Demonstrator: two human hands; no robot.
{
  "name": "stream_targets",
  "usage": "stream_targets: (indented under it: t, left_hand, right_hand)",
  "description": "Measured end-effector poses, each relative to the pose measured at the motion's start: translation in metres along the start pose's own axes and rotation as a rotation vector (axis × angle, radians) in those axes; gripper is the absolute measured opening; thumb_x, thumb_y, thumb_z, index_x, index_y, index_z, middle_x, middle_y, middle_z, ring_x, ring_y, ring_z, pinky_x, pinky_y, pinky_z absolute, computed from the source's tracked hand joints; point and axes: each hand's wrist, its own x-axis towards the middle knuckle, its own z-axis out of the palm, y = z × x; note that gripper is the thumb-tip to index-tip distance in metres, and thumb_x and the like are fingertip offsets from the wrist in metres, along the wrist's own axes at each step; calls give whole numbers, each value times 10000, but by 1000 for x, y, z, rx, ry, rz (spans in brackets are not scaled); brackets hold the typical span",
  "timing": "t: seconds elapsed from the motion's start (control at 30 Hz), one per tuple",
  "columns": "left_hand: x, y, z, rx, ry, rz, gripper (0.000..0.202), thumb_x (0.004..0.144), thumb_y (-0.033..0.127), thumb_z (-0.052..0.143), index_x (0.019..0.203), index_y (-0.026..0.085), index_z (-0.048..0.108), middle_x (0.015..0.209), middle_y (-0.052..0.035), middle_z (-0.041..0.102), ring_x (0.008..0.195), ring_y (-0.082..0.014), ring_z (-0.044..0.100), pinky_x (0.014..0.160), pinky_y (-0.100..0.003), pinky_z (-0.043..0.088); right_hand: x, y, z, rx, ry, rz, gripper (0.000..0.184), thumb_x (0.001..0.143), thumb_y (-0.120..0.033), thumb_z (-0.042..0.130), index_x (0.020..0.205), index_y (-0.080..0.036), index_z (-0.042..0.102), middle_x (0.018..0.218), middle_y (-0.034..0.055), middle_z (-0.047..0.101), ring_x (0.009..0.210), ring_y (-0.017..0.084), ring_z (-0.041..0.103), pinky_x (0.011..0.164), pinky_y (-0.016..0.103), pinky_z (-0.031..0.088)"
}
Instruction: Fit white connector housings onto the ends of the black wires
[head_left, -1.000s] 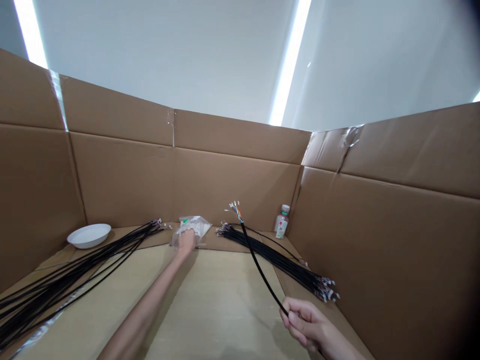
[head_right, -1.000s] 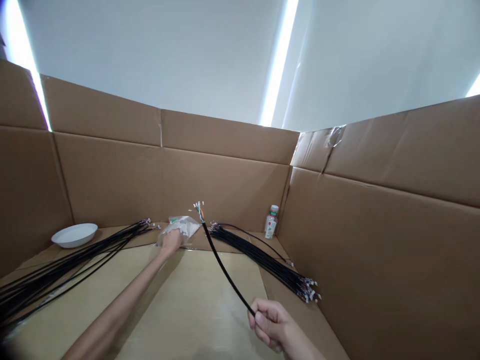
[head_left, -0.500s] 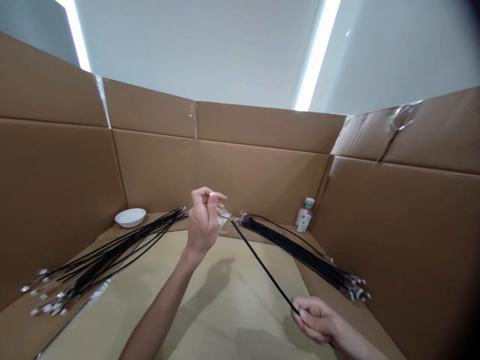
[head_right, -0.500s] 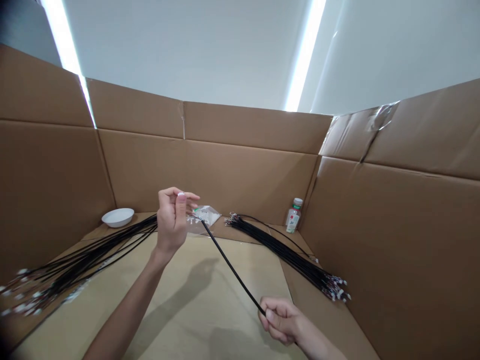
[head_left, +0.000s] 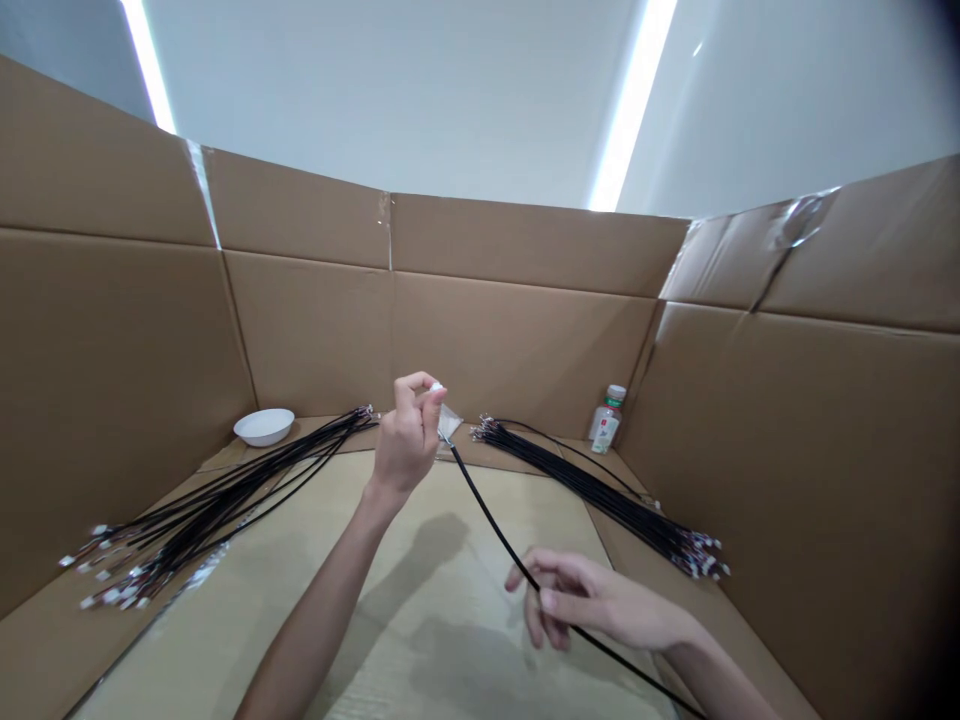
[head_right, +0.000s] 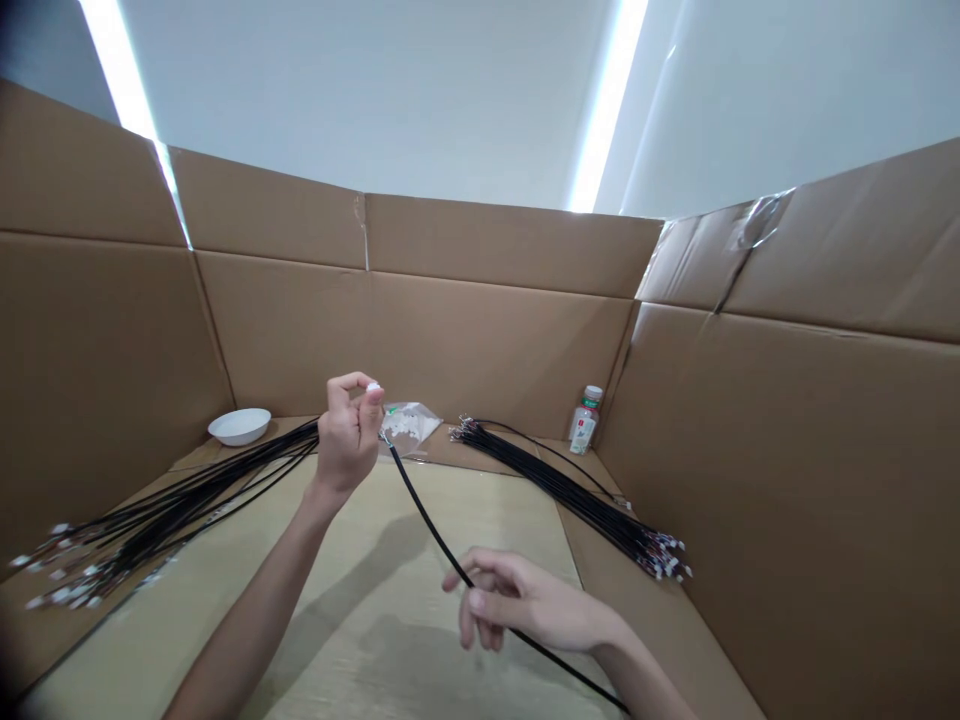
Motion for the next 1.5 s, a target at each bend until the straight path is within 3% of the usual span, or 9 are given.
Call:
stream_targets:
  t: [0.17,0.27,0.37,0.67,0.73,0.9,1.0,1.3,1.5]
  left_hand:
    - [-11,4,7,-75,28,239,110,1064,340,523,1088,239,483,615,92,584,406,-68,526,447,-170,360]
    - [-17,4,6,-133,68,336,155,1050,379,546,1006,238,500,613,88,600,382,-61,504,441,-175,382]
    - [-20,4,3,-175,143,352,183,1047,361,561,926,233,510,550,101,545,364,-61,495,440,-179,401]
    - [-13,23,12,-258,467,230,123,1080,354,536,1105,235,512,551,123,586,364,-42,550,433,-131,420]
    - [-10,29,9,-281,450,191,123,1087,344,526,1099,223,510,551,120,608,356,-37,538,422,-126,423]
    - [-12,37,1,-390,205,91,105,1086,314,534,1112,213,520,724,38,764,507,-67,689,462,-135,506]
    - [-19,36,0,-399,125,110,115,1069,282,572,1160,219,542,776,23,781,579,-94,744,489,-152,544]
    - [-25,37,5,-350,197,188,135,1055,279,600,1162,198,595,741,13,790,599,-153,775,499,-218,599]
    - [-26,38,6,-323,228,168,156,1052,318,608,1142,191,594,791,11,786,630,-116,776,494,-165,573]
  right_hand:
    - [52,-47,24,182,188,-221,466,1001,-608,558,1172,-178,611,901,64,721,705,131,637,664,267,500]
    - [73,-65,37,259,290,-357,381,985,-549,625,908,-177,611,701,-22,623,478,43,413,455,190,293]
    - [81,-70,45,265,389,-443,357,955,-469,704,788,-176,587,573,-73,516,434,23,299,421,182,193]
    - [82,-61,58,288,705,-590,193,910,-352,772,850,-174,728,750,27,772,523,71,624,489,172,507]
    - [82,-59,57,299,734,-596,168,900,-329,786,848,-178,734,749,27,785,525,69,639,497,163,523]
    - [79,-58,51,315,728,-601,134,880,-301,809,851,-184,752,753,31,806,530,68,662,508,148,538]
    - [78,-57,48,320,728,-599,127,873,-295,819,857,-181,766,765,34,812,533,66,668,513,146,540]
    - [81,-50,43,421,741,-601,136,916,-336,787,897,-202,766,806,26,820,578,77,696,550,159,563]
    - [82,-48,43,464,710,-586,143,912,-341,791,894,-201,764,797,26,819,562,71,689,538,155,550]
